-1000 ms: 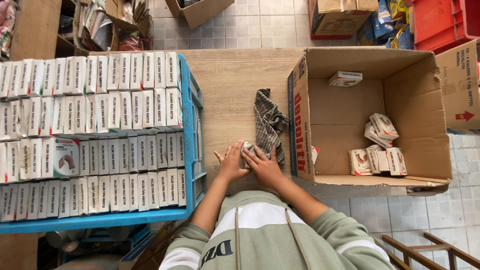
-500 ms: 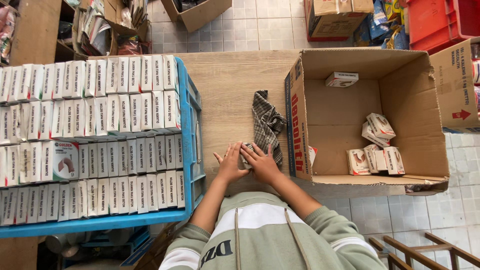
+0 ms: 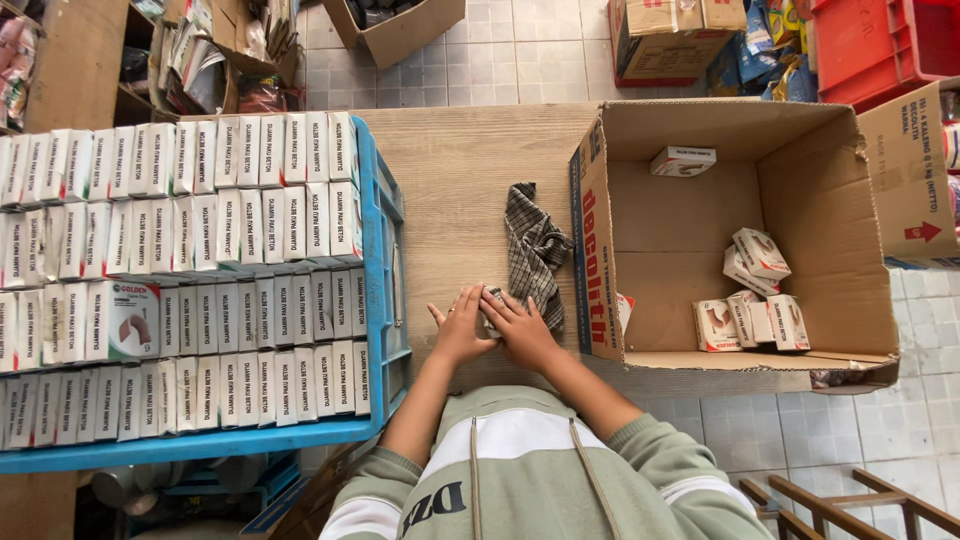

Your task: The person repeatedly wipes small white boxes with a cloth and places them into a cardboard box. The person handles the boxes one at a time, wiping each before moving it to the box.

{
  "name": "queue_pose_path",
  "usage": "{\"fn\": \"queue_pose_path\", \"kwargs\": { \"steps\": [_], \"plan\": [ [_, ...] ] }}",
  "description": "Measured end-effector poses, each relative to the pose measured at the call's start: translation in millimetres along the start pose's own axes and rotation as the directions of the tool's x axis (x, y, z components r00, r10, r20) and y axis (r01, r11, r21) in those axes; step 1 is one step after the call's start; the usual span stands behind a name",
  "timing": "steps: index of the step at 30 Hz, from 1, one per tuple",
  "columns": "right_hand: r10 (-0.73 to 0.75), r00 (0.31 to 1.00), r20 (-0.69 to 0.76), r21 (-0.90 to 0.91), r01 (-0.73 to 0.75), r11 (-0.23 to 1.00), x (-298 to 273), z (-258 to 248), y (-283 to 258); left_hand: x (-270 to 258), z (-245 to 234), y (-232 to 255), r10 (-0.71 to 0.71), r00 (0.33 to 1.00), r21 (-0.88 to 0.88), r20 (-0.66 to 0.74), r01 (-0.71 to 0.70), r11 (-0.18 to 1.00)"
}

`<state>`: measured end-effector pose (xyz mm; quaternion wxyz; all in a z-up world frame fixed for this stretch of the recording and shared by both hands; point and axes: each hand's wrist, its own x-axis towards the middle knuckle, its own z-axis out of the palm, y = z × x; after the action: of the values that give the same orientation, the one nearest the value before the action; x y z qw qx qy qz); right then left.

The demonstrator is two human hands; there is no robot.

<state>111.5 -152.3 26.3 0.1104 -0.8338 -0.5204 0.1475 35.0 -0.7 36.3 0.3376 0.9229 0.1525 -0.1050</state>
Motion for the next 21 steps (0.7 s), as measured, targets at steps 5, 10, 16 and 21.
{"fn": "queue_pose_path", "kwargs": {
  "steps": [5,10,16,21],
  "plan": [
    [-0.067,0.997,-0.035,-0.060,0.065,0.996,-20.1,2.6,3.2,0.9,1.6,0.5,0.000,1.000,-0.013,0.000,0.000,1.000],
    [0.048,0.999,0.001,0.045,-0.048,0.998,1.3,-5.4,7.5,5.0,11.5,-2.6,0.028,1.000,-0.103,-0.009,-0.029,0.994],
    [-0.191,0.897,-0.398,0.159,0.273,0.949,-34.0,23.6,12.1,9.3,17.4,-10.8,0.108,0.992,-0.163,-0.069,-0.118,0.980],
    [0.037,0.960,-0.278,0.265,0.039,0.963,-60.5,44.0,36.6,-2.8,-4.2,2.6,-0.050,0.984,-0.443,-0.173,-0.032,0.896]
  ]
}}
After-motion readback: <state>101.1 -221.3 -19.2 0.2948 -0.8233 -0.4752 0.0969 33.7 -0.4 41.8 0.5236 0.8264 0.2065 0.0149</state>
